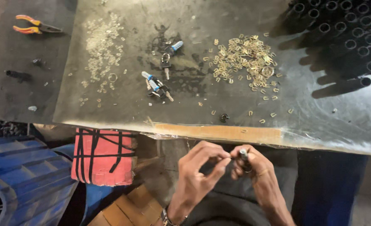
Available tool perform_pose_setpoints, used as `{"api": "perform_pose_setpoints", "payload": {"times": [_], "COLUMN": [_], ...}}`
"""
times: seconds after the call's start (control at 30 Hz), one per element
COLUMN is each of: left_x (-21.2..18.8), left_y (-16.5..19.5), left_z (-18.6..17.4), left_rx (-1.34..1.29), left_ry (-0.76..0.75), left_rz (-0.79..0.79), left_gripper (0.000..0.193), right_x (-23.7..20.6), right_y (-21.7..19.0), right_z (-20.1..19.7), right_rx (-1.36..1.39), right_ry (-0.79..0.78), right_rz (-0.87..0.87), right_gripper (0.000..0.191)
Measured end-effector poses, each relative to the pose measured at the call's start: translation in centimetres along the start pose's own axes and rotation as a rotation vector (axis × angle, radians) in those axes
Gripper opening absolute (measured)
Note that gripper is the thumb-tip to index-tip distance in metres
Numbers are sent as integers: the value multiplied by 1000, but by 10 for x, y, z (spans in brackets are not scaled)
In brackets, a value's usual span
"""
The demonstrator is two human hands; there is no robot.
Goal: The person sits at a workbench assembling electrical connectors. They pick up a black cylindrical housing, insert small brass contact terminals into it by hand, press the contacts into place, and set the finished connector down with the completed units on the bench.
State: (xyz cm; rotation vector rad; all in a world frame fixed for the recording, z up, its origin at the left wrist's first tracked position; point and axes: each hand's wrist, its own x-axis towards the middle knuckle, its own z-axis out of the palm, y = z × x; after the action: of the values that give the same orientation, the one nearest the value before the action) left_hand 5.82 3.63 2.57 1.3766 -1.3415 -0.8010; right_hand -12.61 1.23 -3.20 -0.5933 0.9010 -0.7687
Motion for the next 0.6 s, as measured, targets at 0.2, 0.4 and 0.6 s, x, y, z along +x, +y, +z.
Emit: {"api": "perform_pose_setpoints", "payload": {"times": [0.2, 0.4, 0.6], "left_x": [5, 7, 6], "left_y": [10, 7, 5], "left_z": [17, 32, 38], "left_rx": [23, 36, 49], "left_ry": [-60, -104, -128], "left_rz": [65, 78, 127], "left_gripper": [18, 18, 19], "right_x": [-15, -20, -21], "right_y": [6, 23, 21], "right_z": [-13, -36, -43], "right_rx": [-180, -129, -104], "right_ry": [145, 250, 232], "right_rz": [-69, -108, -167], "right_gripper": [35, 26, 22]}}
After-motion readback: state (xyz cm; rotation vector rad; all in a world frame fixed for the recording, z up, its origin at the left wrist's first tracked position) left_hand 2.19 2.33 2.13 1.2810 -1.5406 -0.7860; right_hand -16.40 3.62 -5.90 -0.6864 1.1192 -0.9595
